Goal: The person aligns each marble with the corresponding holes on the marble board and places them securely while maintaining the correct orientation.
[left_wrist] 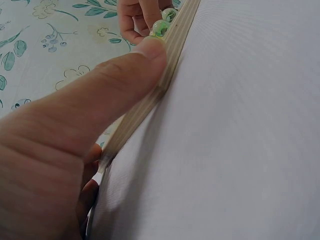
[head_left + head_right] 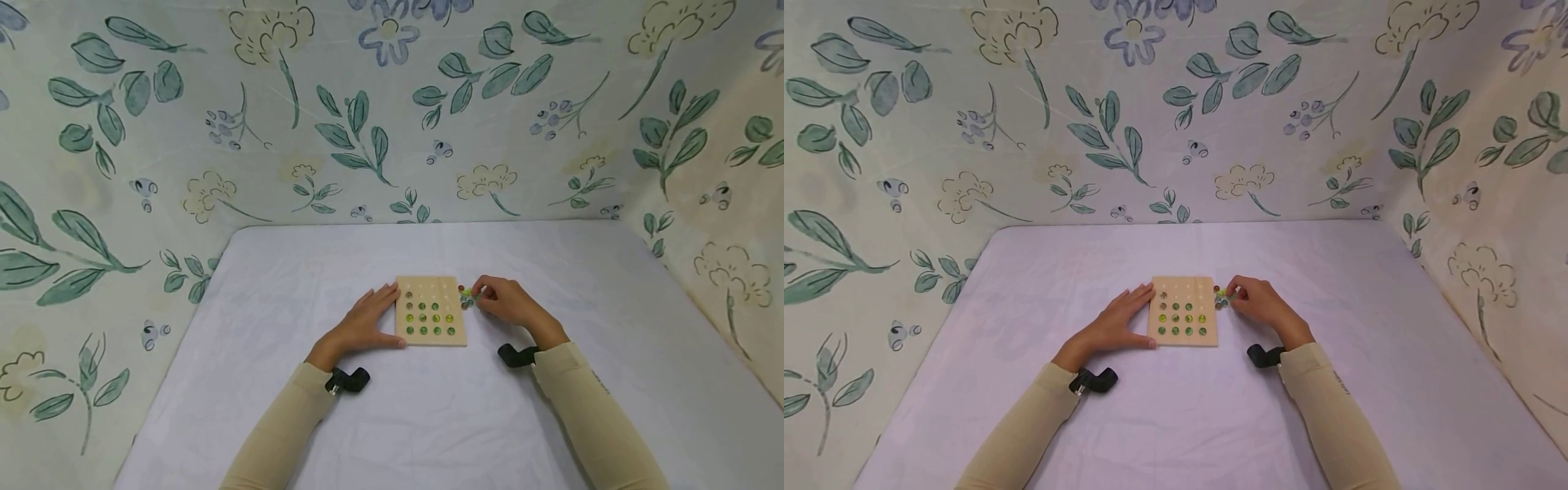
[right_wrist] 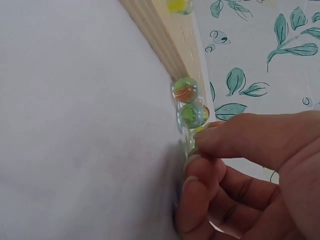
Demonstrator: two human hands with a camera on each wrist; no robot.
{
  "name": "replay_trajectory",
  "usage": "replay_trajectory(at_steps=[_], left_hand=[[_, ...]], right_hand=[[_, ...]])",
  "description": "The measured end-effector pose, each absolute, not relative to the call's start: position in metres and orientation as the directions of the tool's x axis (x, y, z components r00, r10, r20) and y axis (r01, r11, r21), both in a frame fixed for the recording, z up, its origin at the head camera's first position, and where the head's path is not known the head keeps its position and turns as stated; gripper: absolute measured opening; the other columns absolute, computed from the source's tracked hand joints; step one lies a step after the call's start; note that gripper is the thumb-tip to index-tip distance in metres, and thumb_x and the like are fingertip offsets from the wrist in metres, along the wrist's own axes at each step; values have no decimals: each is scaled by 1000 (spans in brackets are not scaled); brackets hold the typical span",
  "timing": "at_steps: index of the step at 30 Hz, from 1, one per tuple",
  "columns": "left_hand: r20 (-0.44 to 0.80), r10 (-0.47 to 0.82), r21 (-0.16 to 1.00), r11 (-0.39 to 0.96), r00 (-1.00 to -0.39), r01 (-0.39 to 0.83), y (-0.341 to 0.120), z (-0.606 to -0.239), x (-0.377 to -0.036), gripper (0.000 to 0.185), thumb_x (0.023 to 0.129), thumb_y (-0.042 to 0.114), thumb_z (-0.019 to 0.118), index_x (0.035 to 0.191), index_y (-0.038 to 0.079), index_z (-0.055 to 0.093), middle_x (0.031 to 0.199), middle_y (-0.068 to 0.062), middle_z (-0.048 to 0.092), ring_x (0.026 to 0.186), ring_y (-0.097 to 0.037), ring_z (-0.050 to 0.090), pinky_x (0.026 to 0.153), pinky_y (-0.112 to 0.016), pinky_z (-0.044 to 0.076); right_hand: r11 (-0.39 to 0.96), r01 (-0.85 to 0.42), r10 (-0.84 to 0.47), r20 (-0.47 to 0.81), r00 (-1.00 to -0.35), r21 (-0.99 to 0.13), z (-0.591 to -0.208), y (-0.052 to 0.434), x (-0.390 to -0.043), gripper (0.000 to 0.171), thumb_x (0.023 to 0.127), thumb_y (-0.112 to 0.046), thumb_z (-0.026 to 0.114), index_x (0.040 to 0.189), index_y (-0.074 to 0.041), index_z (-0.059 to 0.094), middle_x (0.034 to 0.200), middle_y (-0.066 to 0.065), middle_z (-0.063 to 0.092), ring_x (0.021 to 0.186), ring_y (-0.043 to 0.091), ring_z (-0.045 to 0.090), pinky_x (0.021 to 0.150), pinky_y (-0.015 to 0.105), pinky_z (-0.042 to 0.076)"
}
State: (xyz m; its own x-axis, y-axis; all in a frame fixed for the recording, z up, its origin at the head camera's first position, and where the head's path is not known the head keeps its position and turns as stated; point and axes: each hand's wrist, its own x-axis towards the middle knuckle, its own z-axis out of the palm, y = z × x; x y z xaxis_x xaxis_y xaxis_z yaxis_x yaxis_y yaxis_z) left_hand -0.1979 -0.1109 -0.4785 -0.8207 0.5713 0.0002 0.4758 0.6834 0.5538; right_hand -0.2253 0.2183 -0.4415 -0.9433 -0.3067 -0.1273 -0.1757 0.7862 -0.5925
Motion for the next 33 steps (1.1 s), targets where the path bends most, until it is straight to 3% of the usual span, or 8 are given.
replay_trajectory(at_steps=[12,33], left_hand=[[2,569,551,686,-822,476,-111,-479,-198,111,73,66,71,155,13,19,161,5,10,148,-11,4,120,-32,1],[4,569,547,687,-822,478,-112,-480,-198,111,73,68,70,155,14,18,162,3,11,148,-12,5,120,-32,1]], right_hand=[[756,-228,-345,-77,-935,-613,-436,202,-225,14,90,-5,59,102,-12,62,80,6,58,70,20,51,58,30,44],[683,-284,-474,-112,-873,-673,-432,173,-215,13,90,-4,62,100,-12,62,76,3,56,67,18,49,58,29,43]])
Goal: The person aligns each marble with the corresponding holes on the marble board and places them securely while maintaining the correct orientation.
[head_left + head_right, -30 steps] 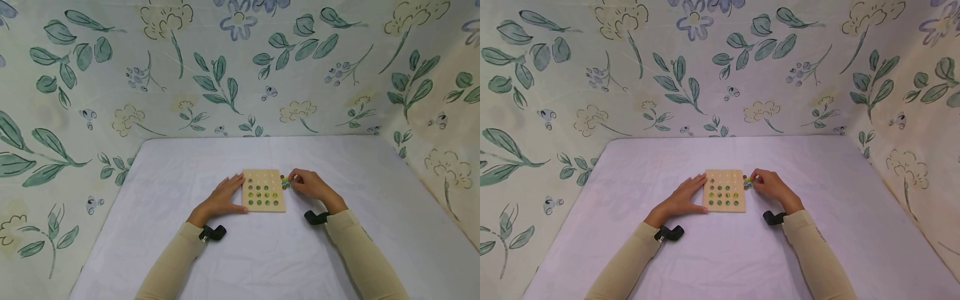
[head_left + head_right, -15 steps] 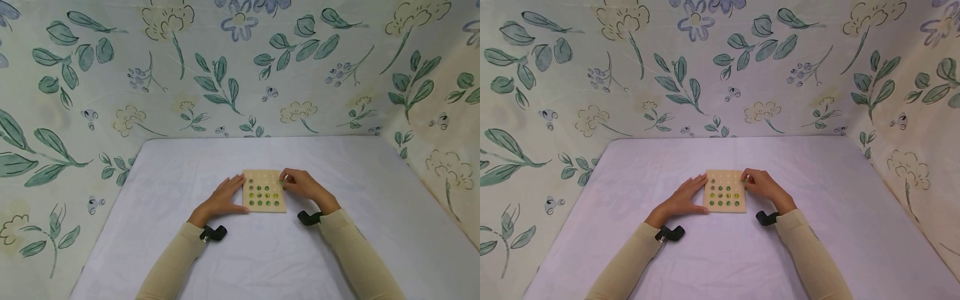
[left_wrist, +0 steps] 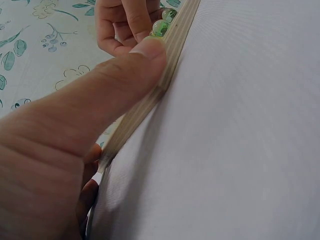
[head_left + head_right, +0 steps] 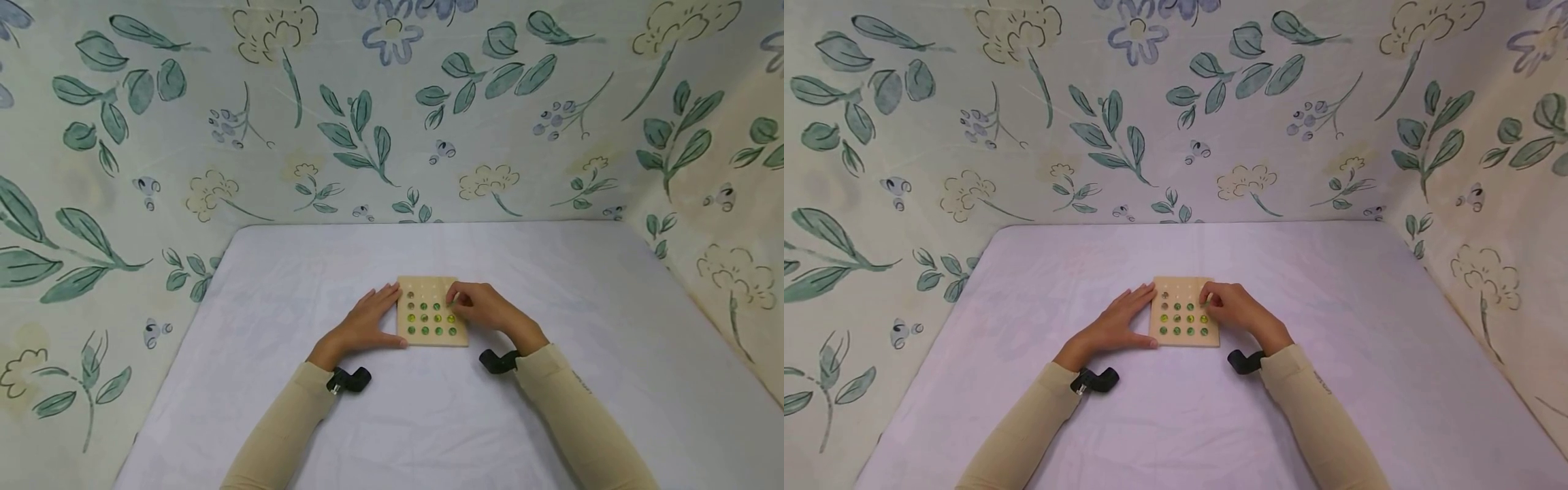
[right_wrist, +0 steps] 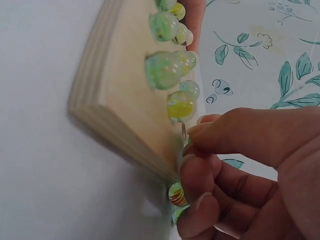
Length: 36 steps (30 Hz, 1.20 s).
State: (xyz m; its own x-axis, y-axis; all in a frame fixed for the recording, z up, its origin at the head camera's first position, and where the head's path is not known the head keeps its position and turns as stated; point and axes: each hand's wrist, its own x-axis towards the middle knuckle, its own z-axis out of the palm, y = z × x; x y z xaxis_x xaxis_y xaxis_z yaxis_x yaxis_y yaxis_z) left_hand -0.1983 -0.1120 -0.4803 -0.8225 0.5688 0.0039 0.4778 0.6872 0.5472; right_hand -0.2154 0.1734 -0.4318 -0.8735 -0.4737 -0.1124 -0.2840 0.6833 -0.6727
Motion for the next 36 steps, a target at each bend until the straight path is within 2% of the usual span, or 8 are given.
replay_trajectory(at_steps=[36], left_hand=[[-16,563,540,700,-826,467,-111,-481,-200,110,73,66,70,156,16,17,162,6,10,147,-9,3,120,-30,0]], right_hand=[[703,-309,-490,-122,-863,-640,-433,166,-215,14,90,-4,60,100,-14,62,75,2,55,65,16,50,57,28,43]])
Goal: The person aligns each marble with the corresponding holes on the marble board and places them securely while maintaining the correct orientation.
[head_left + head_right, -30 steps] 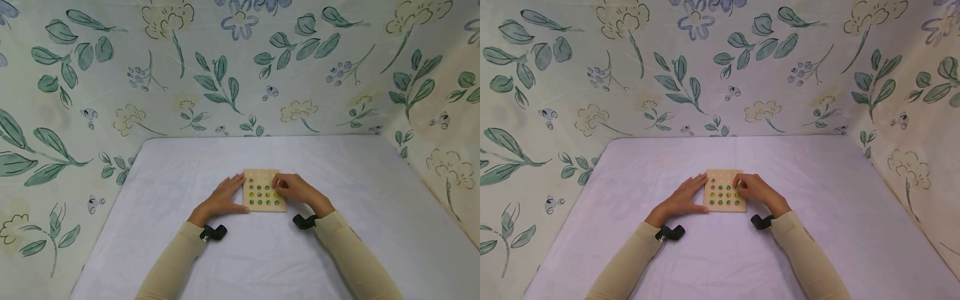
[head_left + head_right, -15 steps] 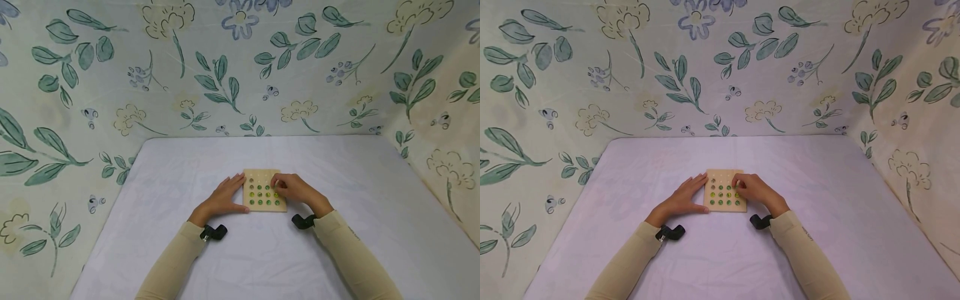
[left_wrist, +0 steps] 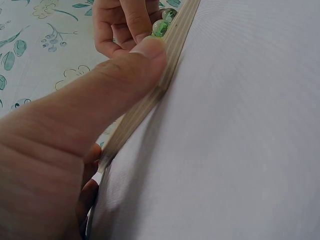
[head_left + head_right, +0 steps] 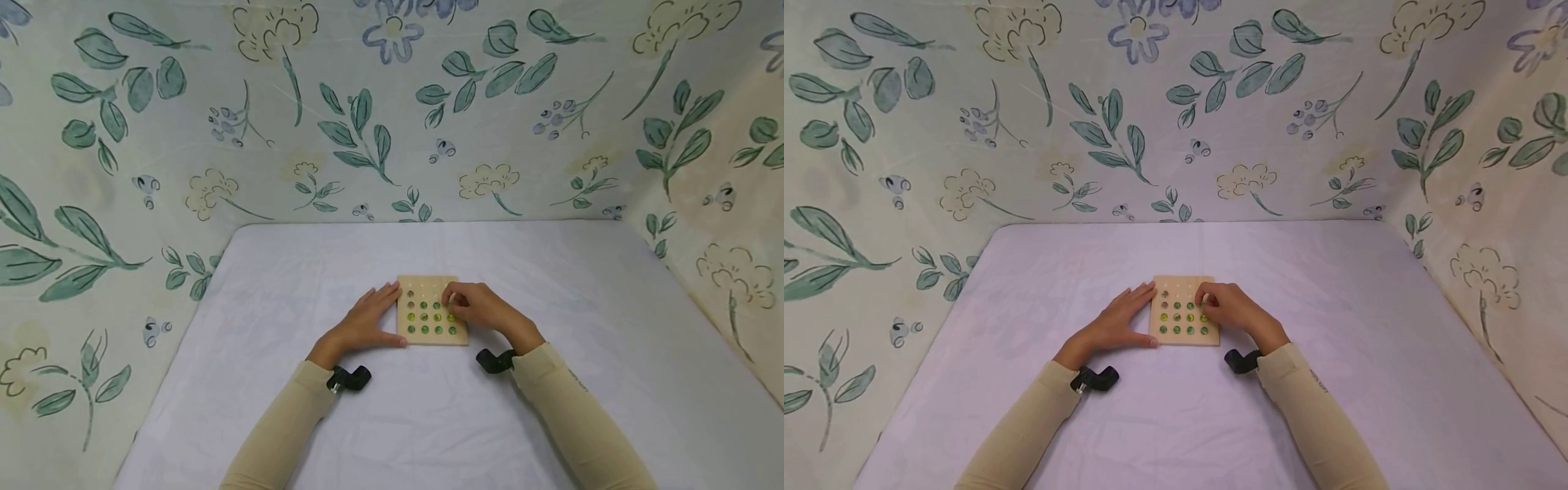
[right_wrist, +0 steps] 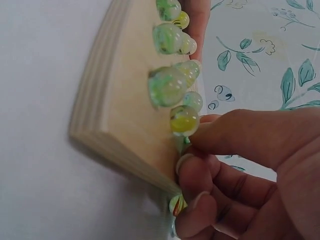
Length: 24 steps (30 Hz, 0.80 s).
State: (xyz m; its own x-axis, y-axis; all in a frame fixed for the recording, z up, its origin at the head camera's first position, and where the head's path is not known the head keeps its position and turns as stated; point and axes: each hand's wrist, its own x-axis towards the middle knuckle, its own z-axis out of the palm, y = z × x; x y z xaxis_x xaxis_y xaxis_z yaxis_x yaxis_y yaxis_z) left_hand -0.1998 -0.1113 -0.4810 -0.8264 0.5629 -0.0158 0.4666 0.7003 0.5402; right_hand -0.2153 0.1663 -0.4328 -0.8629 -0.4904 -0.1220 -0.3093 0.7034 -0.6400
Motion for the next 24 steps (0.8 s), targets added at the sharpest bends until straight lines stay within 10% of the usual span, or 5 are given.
replay_trajectory(at_steps=[24], left_hand=[[-8,562,538,699,-827,471,-112,-481,-199,111,73,66,71,156,15,18,161,5,10,147,-9,4,120,-29,0]], right_hand=[[749,-245,-391,-112,-914,-616,-424,174,-218,15,91,-8,60,103,-15,62,85,4,59,73,20,54,58,29,48]])
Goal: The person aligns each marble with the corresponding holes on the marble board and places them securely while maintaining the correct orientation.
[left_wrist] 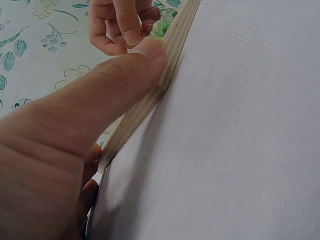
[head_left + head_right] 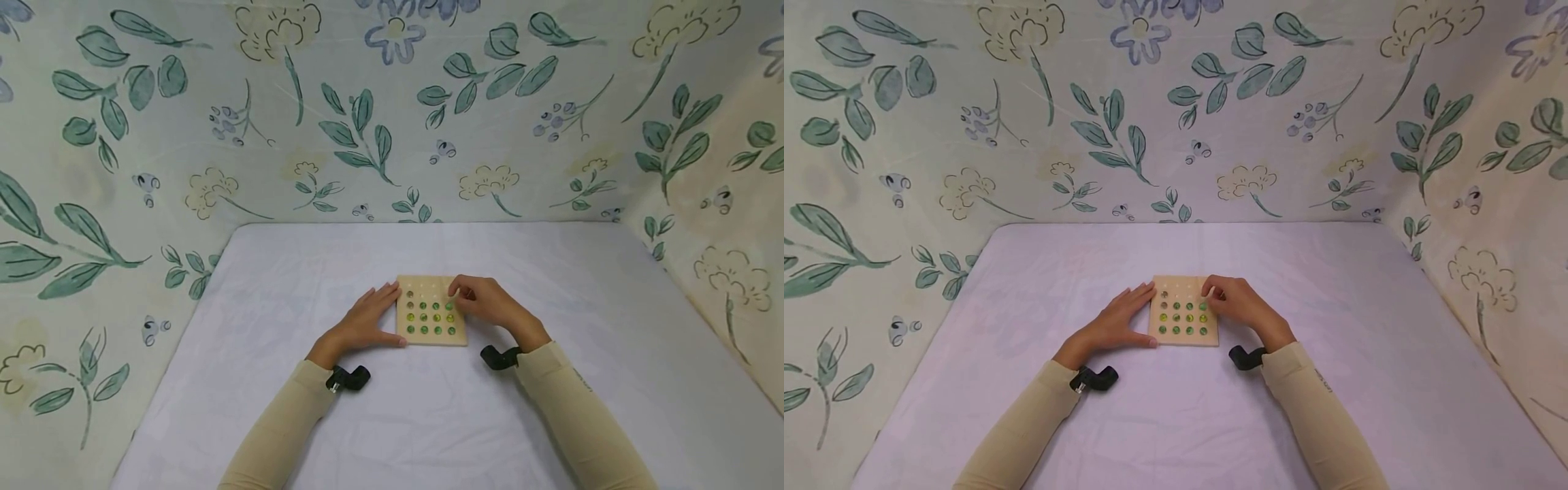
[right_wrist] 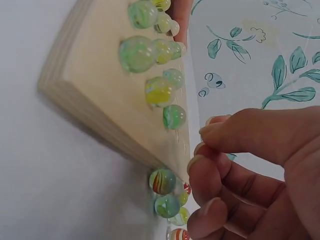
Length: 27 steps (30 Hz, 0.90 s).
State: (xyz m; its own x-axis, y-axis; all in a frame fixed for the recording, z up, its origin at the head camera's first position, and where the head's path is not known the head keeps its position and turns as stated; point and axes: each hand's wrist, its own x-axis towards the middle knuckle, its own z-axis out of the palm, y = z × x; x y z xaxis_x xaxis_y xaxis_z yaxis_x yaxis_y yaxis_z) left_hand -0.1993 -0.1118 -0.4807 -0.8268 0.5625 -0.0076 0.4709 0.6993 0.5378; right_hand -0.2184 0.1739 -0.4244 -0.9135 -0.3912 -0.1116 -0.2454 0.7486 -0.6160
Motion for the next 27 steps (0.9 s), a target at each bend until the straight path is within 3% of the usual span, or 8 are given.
replay_trajectory(at_steps=[8,27], left_hand=[[-14,567,537,699,-824,472,-111,-480,-200,111,73,66,71,156,15,18,161,5,10,147,-10,3,120,-30,0],[-3,571,538,692,-821,480,-112,-481,-199,110,74,65,71,156,14,18,162,4,10,147,-10,3,120,-31,0]], right_hand=[[775,-221,-342,-98,-935,-593,-422,179,-222,13,94,-12,59,106,-15,63,92,6,61,78,21,56,60,28,50],[766,-236,-335,-58,-940,-598,-431,197,-225,12,93,-12,61,105,-13,64,86,6,60,74,21,53,61,29,46]])
